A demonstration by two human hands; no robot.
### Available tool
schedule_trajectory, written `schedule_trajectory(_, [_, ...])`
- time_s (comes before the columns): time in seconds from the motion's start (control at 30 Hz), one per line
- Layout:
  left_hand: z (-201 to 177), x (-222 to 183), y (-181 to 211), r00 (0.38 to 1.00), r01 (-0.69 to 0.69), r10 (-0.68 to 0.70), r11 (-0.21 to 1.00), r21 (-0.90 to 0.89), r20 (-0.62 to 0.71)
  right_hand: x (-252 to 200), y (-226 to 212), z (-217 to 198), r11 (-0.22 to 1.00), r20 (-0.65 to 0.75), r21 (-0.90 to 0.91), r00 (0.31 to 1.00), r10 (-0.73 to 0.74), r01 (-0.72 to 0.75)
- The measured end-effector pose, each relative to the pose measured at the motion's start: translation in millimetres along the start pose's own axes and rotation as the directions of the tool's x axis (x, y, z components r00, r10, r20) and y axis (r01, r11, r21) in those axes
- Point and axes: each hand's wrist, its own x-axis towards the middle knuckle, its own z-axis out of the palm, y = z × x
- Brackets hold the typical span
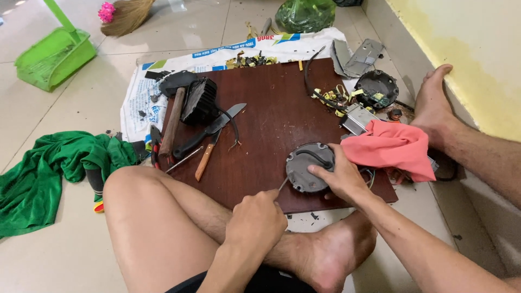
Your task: Disassembling and cleaning electronic components using a screwdriver, knife, and cloth.
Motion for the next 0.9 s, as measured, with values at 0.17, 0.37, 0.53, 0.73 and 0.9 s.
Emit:
schedule_trajectory(0.17, [-15,10,14,0.994,0.059,-0.057,0.998,-0.020,0.096,29,32,2,0.981,0.007,-0.060,0.983,-0.184,0.184])
schedule_trajectory(0.37, [-34,50,20,0.976,0.102,-0.106,0.994,0.027,0.189,37,0,-9,0.981,0.186,-0.191,0.983,-0.005,0.042])
schedule_trajectory(0.53, [-28,41,33,0.970,0.143,-0.148,0.989,0.042,0.193,47,16,-10,0.986,0.177,-0.145,0.983,-0.058,0.084])
schedule_trajectory(0.73, [67,15,3,0.994,-0.022,0.005,0.987,-0.159,-0.110,34,10,-14,0.997,0.156,0.065,0.988,0.021,-0.031])
schedule_trajectory(0.9, [78,7,26,0.921,0.357,-0.379,0.724,-0.590,0.092,38,9,-14,1.000,0.104,-0.012,0.994,0.014,-0.013])
